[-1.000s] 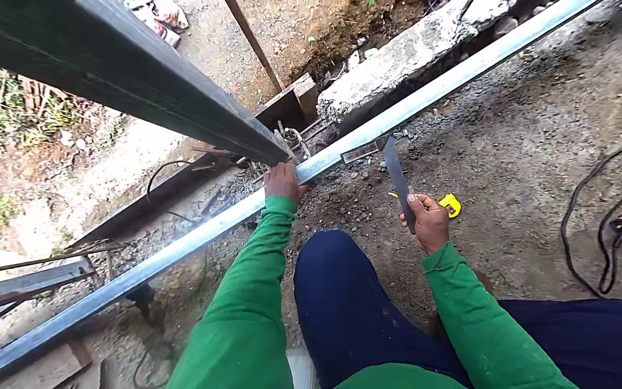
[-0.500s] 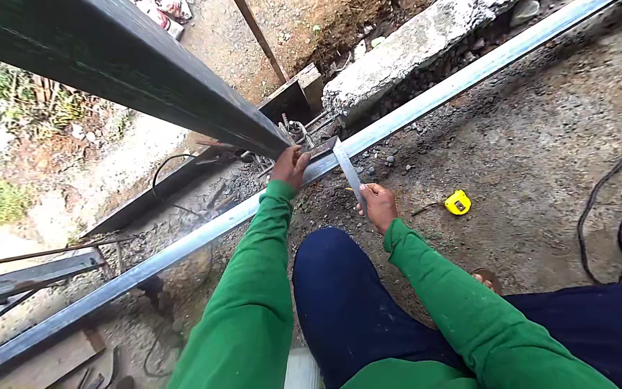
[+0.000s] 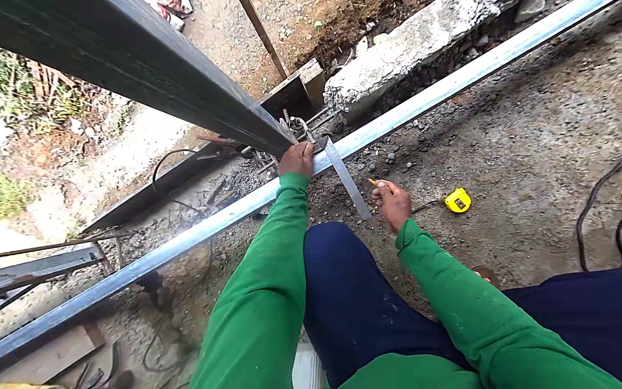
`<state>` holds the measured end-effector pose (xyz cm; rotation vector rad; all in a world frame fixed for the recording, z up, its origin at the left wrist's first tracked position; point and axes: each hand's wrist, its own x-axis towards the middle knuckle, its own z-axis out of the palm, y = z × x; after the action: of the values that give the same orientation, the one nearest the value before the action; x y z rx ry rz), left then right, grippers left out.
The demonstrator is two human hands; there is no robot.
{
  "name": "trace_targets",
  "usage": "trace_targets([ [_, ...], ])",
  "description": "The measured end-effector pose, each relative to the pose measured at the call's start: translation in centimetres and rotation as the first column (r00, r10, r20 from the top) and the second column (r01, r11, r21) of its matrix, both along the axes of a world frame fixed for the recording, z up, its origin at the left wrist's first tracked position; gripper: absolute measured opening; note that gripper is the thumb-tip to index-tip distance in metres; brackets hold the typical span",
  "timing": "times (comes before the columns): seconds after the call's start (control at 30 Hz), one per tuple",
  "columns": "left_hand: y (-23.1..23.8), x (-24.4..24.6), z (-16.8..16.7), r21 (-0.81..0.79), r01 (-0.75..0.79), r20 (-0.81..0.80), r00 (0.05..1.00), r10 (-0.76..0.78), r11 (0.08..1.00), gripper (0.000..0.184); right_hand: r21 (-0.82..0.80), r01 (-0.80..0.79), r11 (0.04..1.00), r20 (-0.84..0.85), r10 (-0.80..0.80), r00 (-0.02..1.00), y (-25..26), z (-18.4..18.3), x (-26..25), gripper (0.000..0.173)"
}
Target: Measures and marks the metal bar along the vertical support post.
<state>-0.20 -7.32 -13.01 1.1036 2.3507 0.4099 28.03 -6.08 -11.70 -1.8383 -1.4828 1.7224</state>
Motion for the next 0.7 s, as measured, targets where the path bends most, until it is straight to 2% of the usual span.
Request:
trace_targets([
  [0.23,0.1,0.2,-0.8,-0.004,-0.009,-0.068,0.998,0.009,1.000,0.045,0.058,0.146,0.988,0.009,-0.146,0.989,2.0,-0.1,2.7,0.034],
  [0.47,0.1,0.2,-1.2,0.004,0.018,-0.116,0.993,-0.018,1.000,0.045,0.147,0.078,0.986,-0.029,-0.075,0.997,2.8,2.1,2.1,0.042],
  [0.7,-0.1,0.1,-1.1,0.035,0.018,-0.066,0.998,-0.015,0.999,0.047,0.225,0.083,0.971,-0.076,-0.067,0.995,3.8,3.1,0.3,0.037],
])
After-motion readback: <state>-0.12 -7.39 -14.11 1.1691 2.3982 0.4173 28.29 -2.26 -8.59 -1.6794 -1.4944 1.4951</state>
